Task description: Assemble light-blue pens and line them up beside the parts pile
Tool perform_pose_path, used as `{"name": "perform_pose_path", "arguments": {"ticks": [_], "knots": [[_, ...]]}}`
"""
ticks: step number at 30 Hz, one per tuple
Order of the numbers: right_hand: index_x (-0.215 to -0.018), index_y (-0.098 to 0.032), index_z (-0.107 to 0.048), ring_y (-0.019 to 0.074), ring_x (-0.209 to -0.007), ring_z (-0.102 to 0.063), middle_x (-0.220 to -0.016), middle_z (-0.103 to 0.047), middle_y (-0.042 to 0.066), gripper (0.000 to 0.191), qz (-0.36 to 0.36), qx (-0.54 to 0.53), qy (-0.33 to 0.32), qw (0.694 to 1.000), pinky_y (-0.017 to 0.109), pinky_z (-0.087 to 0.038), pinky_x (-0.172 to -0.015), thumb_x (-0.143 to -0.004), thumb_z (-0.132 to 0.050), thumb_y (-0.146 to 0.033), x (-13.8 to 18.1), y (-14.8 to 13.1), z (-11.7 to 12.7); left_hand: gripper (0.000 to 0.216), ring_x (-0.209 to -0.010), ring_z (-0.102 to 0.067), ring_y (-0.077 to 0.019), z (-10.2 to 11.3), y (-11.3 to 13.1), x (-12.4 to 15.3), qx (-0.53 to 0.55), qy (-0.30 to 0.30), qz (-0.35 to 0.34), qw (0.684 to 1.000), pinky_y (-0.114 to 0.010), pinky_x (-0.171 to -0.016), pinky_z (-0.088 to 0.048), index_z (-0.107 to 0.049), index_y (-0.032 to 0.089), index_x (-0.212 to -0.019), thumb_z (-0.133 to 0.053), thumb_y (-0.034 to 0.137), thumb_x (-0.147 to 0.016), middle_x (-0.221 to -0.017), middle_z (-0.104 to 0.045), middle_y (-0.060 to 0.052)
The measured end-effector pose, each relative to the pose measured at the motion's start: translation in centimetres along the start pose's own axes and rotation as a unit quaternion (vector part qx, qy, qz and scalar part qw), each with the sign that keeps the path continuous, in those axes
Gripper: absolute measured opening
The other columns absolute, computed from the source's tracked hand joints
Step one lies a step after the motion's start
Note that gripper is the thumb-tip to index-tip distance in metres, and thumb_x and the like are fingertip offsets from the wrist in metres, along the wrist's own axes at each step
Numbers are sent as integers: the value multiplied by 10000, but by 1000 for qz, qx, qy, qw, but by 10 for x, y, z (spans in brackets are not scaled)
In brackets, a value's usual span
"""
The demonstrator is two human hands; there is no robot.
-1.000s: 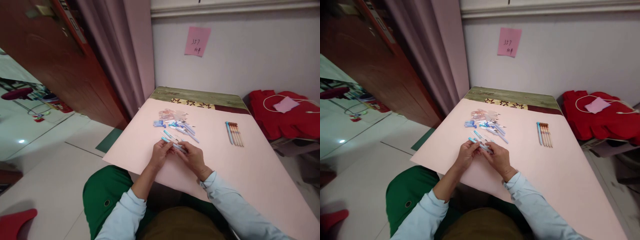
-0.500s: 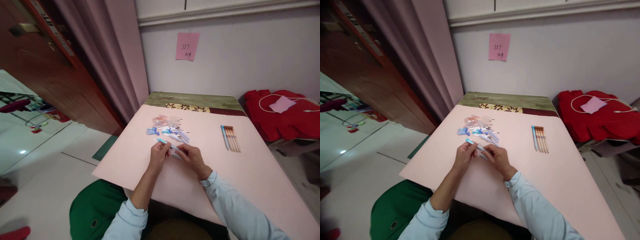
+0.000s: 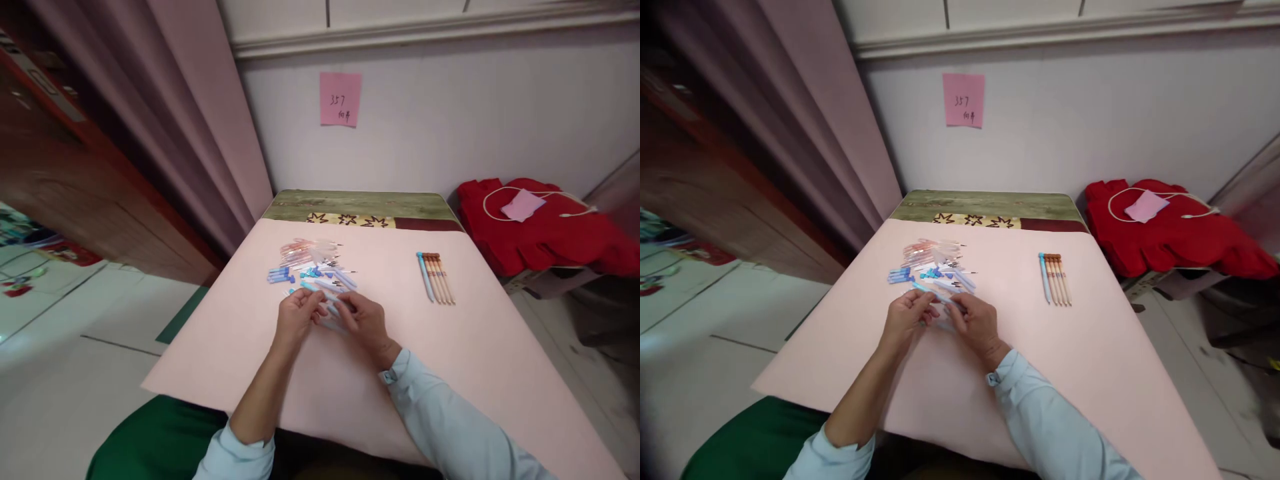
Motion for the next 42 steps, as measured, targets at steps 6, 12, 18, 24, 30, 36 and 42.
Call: {"name": "perform_pose_path", "arguments": {"ticks": [6,12,18,24,30,36,42], "knots": [[-918,-187,-707,136,-640,-572,-758,-682,18,321,-94,-37,93,991,237,-443,-610,-901,-540,-461,-2,27,17,115,-713,-599,-167,60,53,-36,-328,135,-205,912,-306,-720,-476,-697,187,-854,-646,251,-773,-835,-680,-42],[-920,-180,-711,127,-605,-540,-705,-658,7,344,-113,-46,79,989,227,-422,-576,-885,-554,-484,-1,33,12,273,-1002,-573,-232,30,37,-57,-539,38,-244,805,-352,-917,-422,-726,236,-983,-528,137,-823,-1007,-693,-68],[-904,-189,-709,126,-588,-532,-706,-660,5,303,-98,-37,82,991,229,-414,-561,-874,-584,-463,0,33,10,299,-995,-548,-268,16,23,-68,-584,-2,-236,777,-381,-886,-397,-744,242,-978,-537,115,-803,-965,-686,-95],[-908,-187,-713,125,-576,-538,-711,-674,8,307,-87,-29,78,993,228,-411,-545,-879,-579,-461,-1,33,8,191,-1020,-549,-282,16,28,-72,-570,-2,-219,792,-382,-896,-391,-696,217,-870,-582,103,-769,-954,-679,-110],[-966,-205,-726,148,-684,-598,-835,-711,28,296,-77,-43,80,993,249,-464,-628,-884,-580,-448,-2,33,8,133,-852,-629,-224,43,41,-57,-337,81,-181,920,-370,-844,-467,-648,200,-926,-609,201,-799,-850,-686,-66],[-980,-204,-728,160,-727,-629,-917,-725,50,277,-40,-41,70,996,268,-495,-659,-896,-569,-414,-3,19,9,309,-719,-670,-141,48,10,-32,151,66,-29,986,-323,-765,-563,-650,116,-958,-748,284,-718,-845,-711,-78],[-956,-201,-724,181,-800,-659,-936,-727,66,263,-18,-41,60,997,274,-520,-666,-890,-571,-405,-1,12,10,278,-708,-679,-140,47,12,-22,185,71,-16,980,-315,-765,-583,-688,95,-937,-769,242,-715,-788,-707,-79]]}}
Point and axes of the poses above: each hand's wrist, its own x-axis away from the middle knuckle, its own z-axis out of the back of the hand, y = z × x, the point moved 10 cm from there along -x, towards the middle knuckle
